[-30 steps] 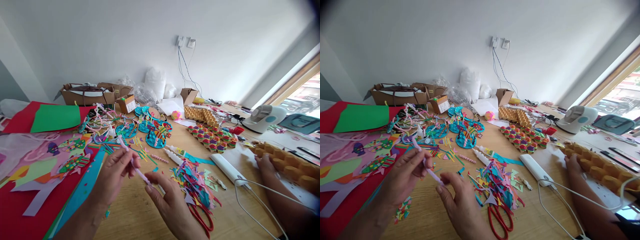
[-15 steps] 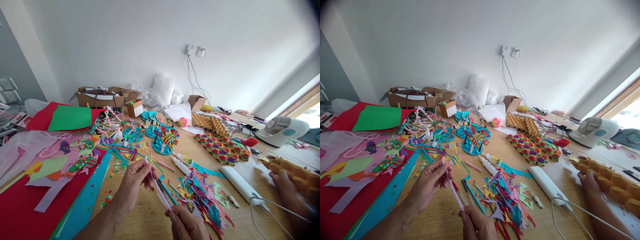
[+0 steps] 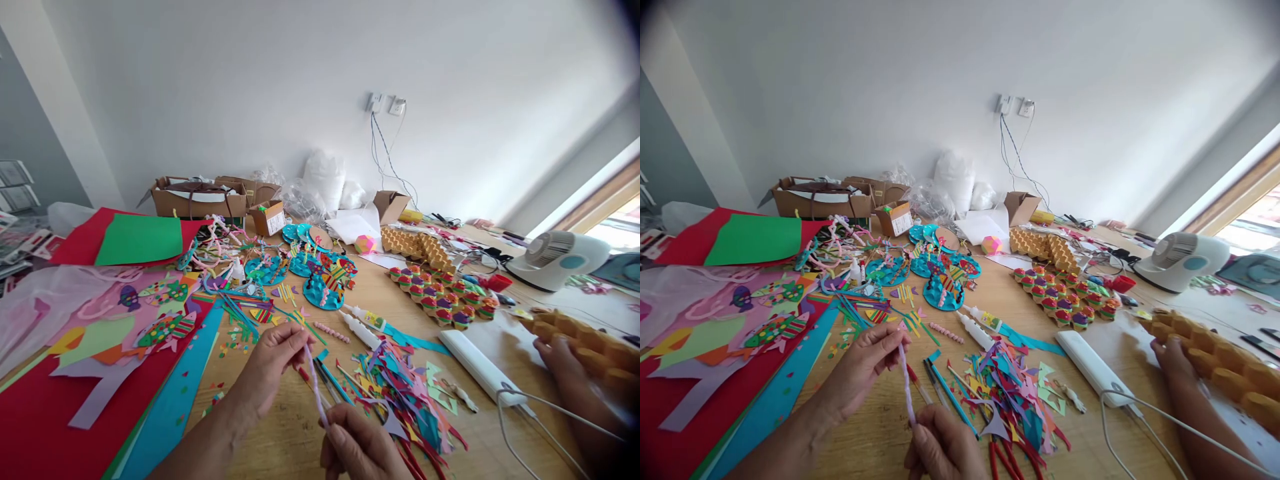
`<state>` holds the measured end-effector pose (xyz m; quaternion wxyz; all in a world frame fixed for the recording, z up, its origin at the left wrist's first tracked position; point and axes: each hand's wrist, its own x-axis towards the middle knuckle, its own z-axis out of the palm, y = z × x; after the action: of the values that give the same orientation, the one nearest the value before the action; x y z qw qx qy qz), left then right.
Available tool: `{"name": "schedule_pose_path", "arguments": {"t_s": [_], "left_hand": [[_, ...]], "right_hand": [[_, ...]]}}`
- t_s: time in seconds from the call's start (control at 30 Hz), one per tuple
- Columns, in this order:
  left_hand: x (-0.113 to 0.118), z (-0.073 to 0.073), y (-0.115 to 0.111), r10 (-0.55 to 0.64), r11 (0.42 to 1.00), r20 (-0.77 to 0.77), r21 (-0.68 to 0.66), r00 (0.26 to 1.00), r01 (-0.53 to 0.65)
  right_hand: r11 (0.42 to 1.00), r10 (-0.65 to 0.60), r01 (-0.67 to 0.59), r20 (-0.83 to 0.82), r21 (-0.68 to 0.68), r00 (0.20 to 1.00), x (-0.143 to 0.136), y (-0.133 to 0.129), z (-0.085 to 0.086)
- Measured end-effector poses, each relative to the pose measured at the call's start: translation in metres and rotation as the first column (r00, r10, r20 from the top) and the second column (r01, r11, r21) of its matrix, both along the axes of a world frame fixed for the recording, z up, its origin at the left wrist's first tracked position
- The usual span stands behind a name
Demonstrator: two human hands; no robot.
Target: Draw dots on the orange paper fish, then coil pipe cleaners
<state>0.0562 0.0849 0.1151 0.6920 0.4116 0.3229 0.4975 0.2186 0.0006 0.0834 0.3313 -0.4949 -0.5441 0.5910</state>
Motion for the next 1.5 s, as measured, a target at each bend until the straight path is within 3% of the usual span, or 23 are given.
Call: {"name": "schedule_pose_path", "arguments": {"t_s": [0.13, 0.23, 0.37, 0.53, 0.63, 0.73, 0.83, 0.9, 0.97, 1.13, 1.27, 1.37, 1.5], "left_hand": [[0.009, 0.005, -0.011, -0.078, 0.996, -0.088, 0.044, 0.993, 0.082], [0.009, 0.006, -0.011, -0.027, 0.995, -0.132, 0.092, 0.991, 0.039], [0.003, 0.005, -0.004, 0.069, 0.98, -0.251, 0.198, 0.966, -0.019], [0.002, 0.004, -0.002, 0.219, 0.924, -0.369, 0.376, 0.903, -0.07], [0.003, 0.003, -0.001, 0.16, 0.976, -0.17, 0.171, 0.972, -0.131], [-0.003, 0.003, 0.004, 0.184, 0.983, 0.046, 0.008, 0.982, -0.184], [-0.014, 0.005, 0.01, 0.202, 0.977, -0.002, 0.073, 0.979, -0.202], [-0.02, 0.009, 0.012, 0.202, 0.973, -0.089, 0.134, 0.975, -0.189], [-0.024, 0.013, 0.011, 0.193, 0.961, -0.182, 0.233, 0.964, -0.148], [-0.025, 0.018, 0.008, 0.168, 0.909, -0.423, 0.415, 0.89, 0.026], [-0.021, 0.012, 0.011, 0.236, 0.879, -0.5, 0.476, 0.834, 0.037], [-0.019, 0.007, 0.014, 0.222, 0.9, -0.473, 0.436, 0.852, 0.008], [-0.016, 0.006, 0.014, 0.089, 0.978, -0.338, 0.208, 0.937, -0.018]], "right_hand": [[1.0, -0.015, 0.012, -0.187, -0.017, 0.982, -0.01, 0.011, 0.016], [0.997, -0.065, 0.056, -0.22, -0.044, 0.973, -0.019, 0.018, 0.015], [0.994, -0.11, 0.107, -0.153, -0.03, 0.982, -0.022, 0.021, 0.006], [0.98, -0.168, 0.16, 0.061, 0.122, 0.984, -0.022, 0.018, -0.003], [0.983, -0.126, 0.098, 0.185, 0.155, 0.975, -0.026, 0.019, -0.007], [0.986, -0.139, 0.118, 0.197, 0.114, 0.97, -0.028, 0.022, -0.002], [0.955, -0.251, 0.2, 0.234, 0.221, 0.939, -0.027, 0.029, 0.018], [0.946, -0.235, 0.141, 0.319, 0.291, 0.918, -0.026, 0.034, 0.033], [0.9, -0.284, 0.087, 0.424, 0.426, 0.86, -0.026, 0.037, 0.041], [0.778, -0.406, -0.08, 0.596, 0.623, 0.693, -0.033, 0.039, 0.036], [0.73, -0.43, -0.182, 0.65, 0.658, 0.626, -0.038, 0.035, 0.029], [0.716, -0.451, -0.183, 0.647, 0.674, 0.615, -0.037, 0.033, 0.026], [0.689, -0.478, -0.138, 0.589, 0.712, 0.652, -0.031, 0.035, 0.018]]}}
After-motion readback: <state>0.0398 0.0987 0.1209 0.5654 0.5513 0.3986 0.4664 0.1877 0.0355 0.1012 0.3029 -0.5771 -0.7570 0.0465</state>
